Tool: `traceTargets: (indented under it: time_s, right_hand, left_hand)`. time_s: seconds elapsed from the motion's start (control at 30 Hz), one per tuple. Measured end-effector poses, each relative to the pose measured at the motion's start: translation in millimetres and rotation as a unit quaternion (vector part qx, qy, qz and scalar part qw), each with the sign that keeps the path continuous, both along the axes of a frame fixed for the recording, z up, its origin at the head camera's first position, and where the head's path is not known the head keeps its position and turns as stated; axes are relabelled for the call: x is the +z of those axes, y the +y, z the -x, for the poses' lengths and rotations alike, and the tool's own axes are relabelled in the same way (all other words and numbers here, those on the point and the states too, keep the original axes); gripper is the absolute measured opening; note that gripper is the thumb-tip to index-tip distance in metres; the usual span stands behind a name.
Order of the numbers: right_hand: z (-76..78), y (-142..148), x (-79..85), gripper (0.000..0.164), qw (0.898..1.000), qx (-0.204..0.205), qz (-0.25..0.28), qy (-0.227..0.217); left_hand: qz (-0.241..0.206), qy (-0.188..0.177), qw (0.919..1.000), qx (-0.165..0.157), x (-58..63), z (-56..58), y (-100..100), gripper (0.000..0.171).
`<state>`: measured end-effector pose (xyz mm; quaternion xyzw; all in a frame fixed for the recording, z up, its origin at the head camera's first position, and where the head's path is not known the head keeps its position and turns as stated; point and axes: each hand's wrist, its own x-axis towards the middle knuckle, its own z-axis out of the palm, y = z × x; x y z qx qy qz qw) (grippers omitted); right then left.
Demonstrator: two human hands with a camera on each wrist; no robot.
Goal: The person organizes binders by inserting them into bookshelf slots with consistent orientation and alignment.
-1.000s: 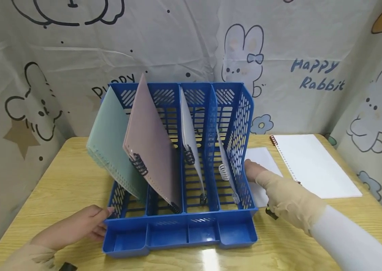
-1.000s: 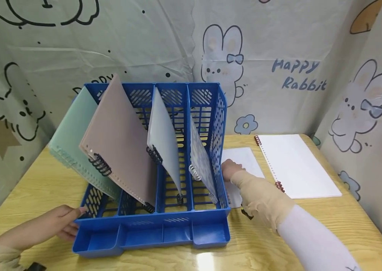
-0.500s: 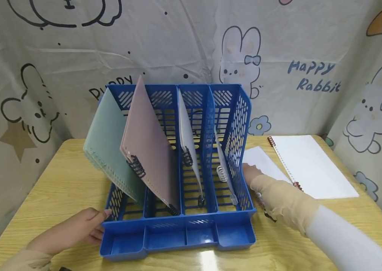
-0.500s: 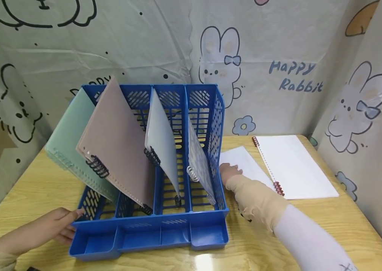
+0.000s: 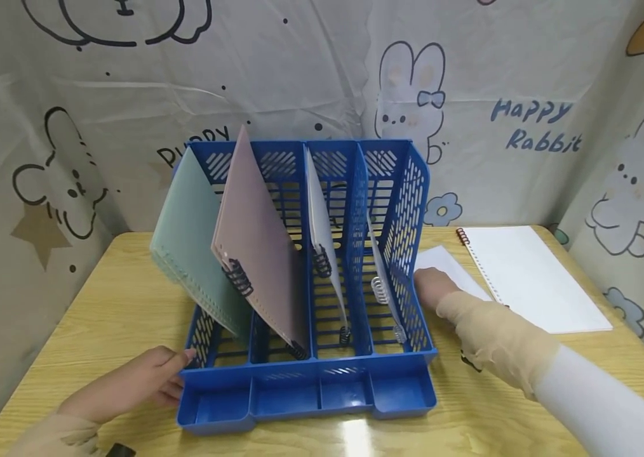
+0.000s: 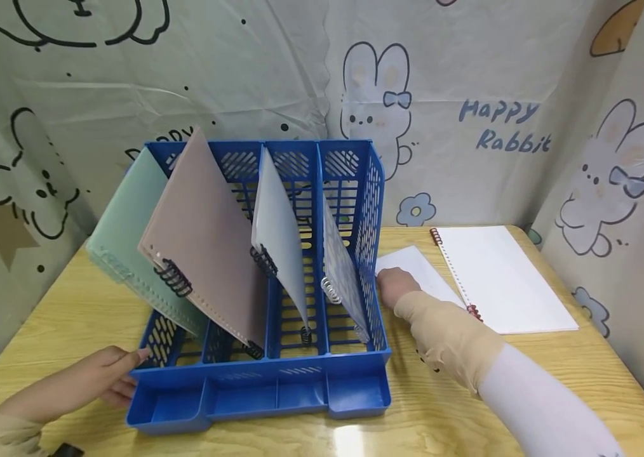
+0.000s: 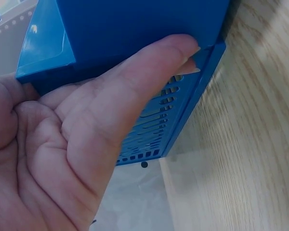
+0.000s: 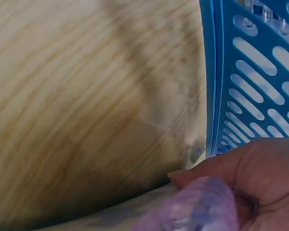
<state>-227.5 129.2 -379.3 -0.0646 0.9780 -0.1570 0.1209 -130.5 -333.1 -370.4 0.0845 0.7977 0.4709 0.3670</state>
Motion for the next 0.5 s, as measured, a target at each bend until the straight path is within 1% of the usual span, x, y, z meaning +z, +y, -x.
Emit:
traceTargets:
  time_s: [0.1,0.27,0.4,0.5]
  right_hand:
    - [-5.1,1.0,3.2,0.022,0.999,-0.001,-0.038,0.018]
    - [-15.9,3.3,11.1,0.02,0.992,0.009,-0.105,0.065]
    - [-25.6,9.7,19.3,0.018,0.986,0.012,-0.125,0.113]
    - [-32.3,16.2,28.6,0.017,0.98,0.012,-0.127,0.153]
  left_hand:
    - [0.004,0.003,1.0,-0.005,-0.2,1.2,1.2,0.064]
    - [0.003,0.0,0.9999,-0.014,-0.6,2.9,1.6,0.064]
    - [0.002,0.0,0.9997,-0.024,-1.4,4.3,0.9,0.061]
    - [0.005,-0.003,0.9997,-0.025,-1.5,5.8,0.4,0.061]
